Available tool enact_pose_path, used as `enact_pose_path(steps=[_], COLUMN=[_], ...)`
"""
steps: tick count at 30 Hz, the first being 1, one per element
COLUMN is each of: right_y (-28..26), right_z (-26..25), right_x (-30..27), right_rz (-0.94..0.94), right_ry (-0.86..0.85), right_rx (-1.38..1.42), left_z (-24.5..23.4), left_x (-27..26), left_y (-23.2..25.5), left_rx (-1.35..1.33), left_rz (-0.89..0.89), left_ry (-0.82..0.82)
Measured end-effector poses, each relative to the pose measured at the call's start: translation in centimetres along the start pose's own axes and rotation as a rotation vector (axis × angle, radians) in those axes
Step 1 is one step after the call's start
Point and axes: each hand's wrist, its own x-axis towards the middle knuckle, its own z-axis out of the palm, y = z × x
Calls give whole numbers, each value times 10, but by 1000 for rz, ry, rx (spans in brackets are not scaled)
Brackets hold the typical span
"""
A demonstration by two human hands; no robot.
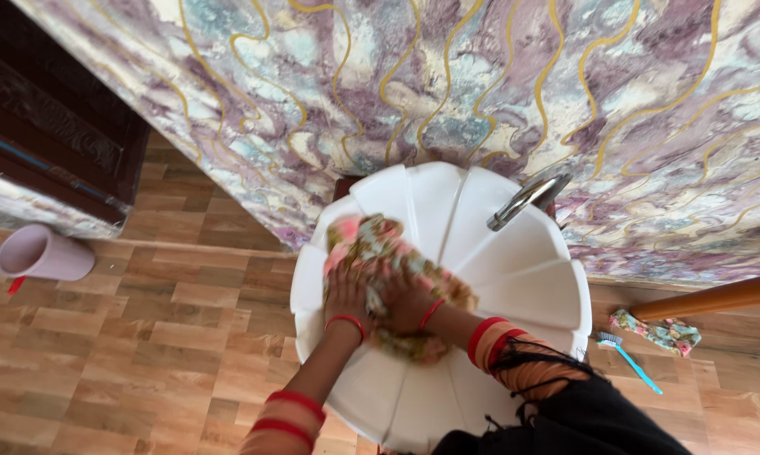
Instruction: The person cleans a sink by scrubbing and wiping the basin and edges with a cloth.
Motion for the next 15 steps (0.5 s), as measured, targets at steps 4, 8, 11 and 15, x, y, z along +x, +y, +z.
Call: enact_pose_path(steps=[4, 8, 11, 15], right_y=[68, 113, 134, 149], right_z=[-40, -56, -57, -56], right_x=[-18, -26, -17, -4], right_rz=[166, 299, 383, 431], right_ry=[128, 241, 316, 418], right_rx=[-95, -147, -235, -280], left_z=[-19, -38, -56, -85], left_x=[60, 122, 154, 173], left_y=[20, 32, 34, 41], left_rx=[-142, -247, -222, -128], left_rz=[61, 74, 98, 24], left_ry=[217, 416, 498, 461])
